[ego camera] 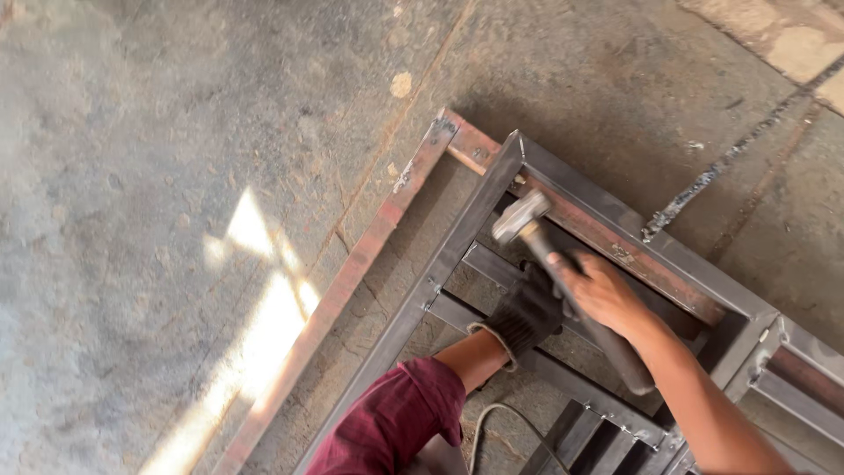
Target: The person positions metal bars inside a rectangular steel frame lying on the workshop floor, hammering each bar to seat it flush in the frame. They measure the assembly with a tape measure, reposition bars by hand, and weld the joints with a welding torch, producing sparks at the frame corners.
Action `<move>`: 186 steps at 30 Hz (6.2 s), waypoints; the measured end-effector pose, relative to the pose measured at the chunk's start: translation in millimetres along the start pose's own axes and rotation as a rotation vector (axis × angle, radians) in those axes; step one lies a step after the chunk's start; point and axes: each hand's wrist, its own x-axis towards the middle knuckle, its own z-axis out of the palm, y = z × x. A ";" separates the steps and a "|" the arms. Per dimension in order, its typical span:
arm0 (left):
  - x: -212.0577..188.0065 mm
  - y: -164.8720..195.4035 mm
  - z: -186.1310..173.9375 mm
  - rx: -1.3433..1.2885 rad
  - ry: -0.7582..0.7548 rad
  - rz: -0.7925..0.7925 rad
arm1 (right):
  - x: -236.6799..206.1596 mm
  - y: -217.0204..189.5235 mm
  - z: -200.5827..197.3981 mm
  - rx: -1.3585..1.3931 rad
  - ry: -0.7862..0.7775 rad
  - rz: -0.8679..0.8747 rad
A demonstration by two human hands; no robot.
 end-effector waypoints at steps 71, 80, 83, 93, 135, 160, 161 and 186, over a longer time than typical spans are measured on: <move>-18.0 -27.6 -15.3 -2.094 0.087 -0.779 | -35.1 -51.3 44.1 -0.388 0.283 -0.653; -5.4 -12.5 -31.0 -0.253 -0.038 -0.147 | 5.6 -10.6 36.9 -0.023 0.175 -0.109; -13.7 -15.7 -30.9 0.140 0.069 0.166 | 8.2 -10.7 33.4 -0.061 0.319 -0.317; -28.0 -13.2 -42.5 0.552 -0.036 0.248 | -7.2 -18.9 2.5 -0.429 0.997 -0.568; -22.8 -33.2 -123.1 0.212 -0.030 0.121 | 37.7 -43.9 51.0 -0.525 0.846 -0.380; -48.2 -149.6 -209.8 -1.209 -0.052 -0.842 | -13.8 -62.3 112.7 0.099 0.182 -0.194; -48.3 -151.3 -209.3 -1.232 -0.053 -0.854 | -12.6 -62.7 112.3 0.086 0.168 -0.187; -45.1 -136.9 -218.2 -1.061 -0.126 -0.734 | -9.5 -62.0 98.0 0.163 0.216 -0.182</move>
